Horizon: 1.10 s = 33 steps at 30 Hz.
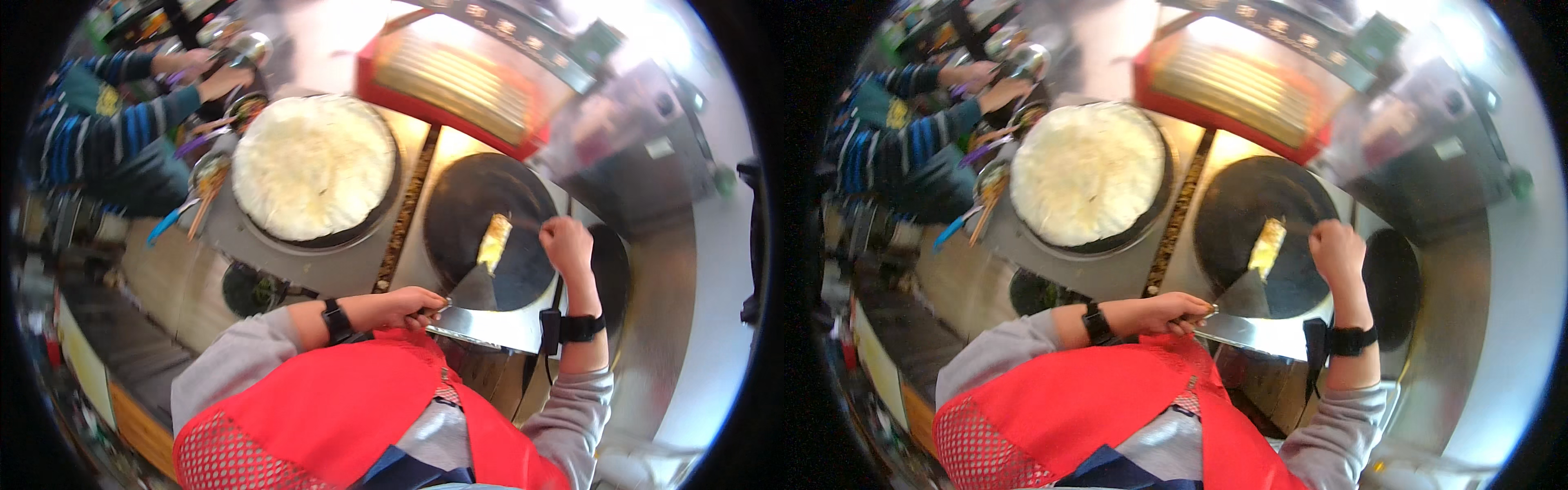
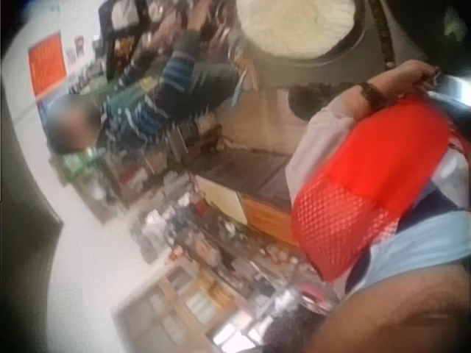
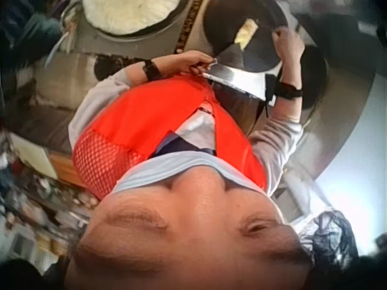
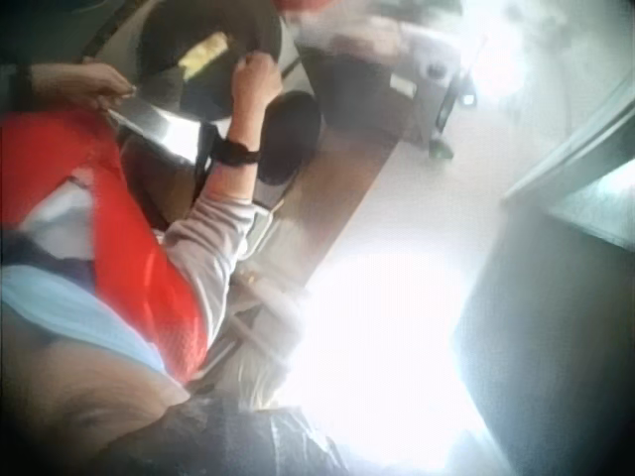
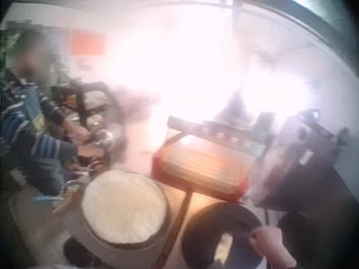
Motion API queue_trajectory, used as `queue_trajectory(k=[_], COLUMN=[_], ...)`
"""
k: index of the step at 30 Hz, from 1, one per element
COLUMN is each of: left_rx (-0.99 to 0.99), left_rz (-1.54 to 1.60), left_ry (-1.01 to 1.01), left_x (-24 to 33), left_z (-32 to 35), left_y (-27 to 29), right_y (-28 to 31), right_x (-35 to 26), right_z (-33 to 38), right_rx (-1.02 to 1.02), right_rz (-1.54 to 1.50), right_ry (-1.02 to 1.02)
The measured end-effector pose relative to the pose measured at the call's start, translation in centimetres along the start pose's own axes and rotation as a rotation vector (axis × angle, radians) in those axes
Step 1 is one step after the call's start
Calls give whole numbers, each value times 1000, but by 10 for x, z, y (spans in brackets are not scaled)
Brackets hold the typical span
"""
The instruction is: The person assembles wraps by spreading a cooked vegetable and egg mixture onto thin flatbreads on a griddle, then adds seasonings and sauces. They use chopsticks and a spatula to handle the ingredients and a ladle to transfer the mixture.
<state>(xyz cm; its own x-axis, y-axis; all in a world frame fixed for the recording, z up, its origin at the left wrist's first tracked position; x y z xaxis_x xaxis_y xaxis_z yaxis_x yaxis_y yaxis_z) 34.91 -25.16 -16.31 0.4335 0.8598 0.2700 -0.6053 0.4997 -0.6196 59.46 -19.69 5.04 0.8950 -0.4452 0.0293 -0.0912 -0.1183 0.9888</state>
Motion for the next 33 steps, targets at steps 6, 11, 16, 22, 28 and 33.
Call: queue_trajectory(k=[6, 11, 16, 22, 28, 33], left_rx=[-107, -114, -90, -125, -128, -137], left_rz=[19, 93, 93, 75, 56, 80], left_ry=[-45, 1, 35, 14, 19, 30], left_x=[0, -5, -5, -3, -3, -5], left_z=[2, 3, 3, 6, 9, 12], left_y=[-9, -11, -6, -2, 1, 0], right_y=[3, -4, -13, 0, 3, 3], right_x=[7, -13, -20, -20, -25, -36], right_z=[6, 11, 19, 22, 28, 33], right_rx=[4, -103, -222, -72, -53, -77], right_rz=[45, 25, 30, 67, 67, 41], right_ry=[-122, 51, 82, 18, 6, 109])
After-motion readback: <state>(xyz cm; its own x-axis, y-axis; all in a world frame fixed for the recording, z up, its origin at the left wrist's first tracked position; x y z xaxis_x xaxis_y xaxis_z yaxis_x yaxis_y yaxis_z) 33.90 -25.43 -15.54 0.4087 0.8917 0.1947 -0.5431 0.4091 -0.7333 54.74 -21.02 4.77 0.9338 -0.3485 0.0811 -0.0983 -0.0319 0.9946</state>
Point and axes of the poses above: each hand's wrist, its own z-axis away from the middle knuckle, its own y-axis out of the back of the hand, x = y × z, the point moved 9 cm from there along -z, towards the middle knuckle, and after that the axes turned 10 degrees about x, right-handed, at the moved point
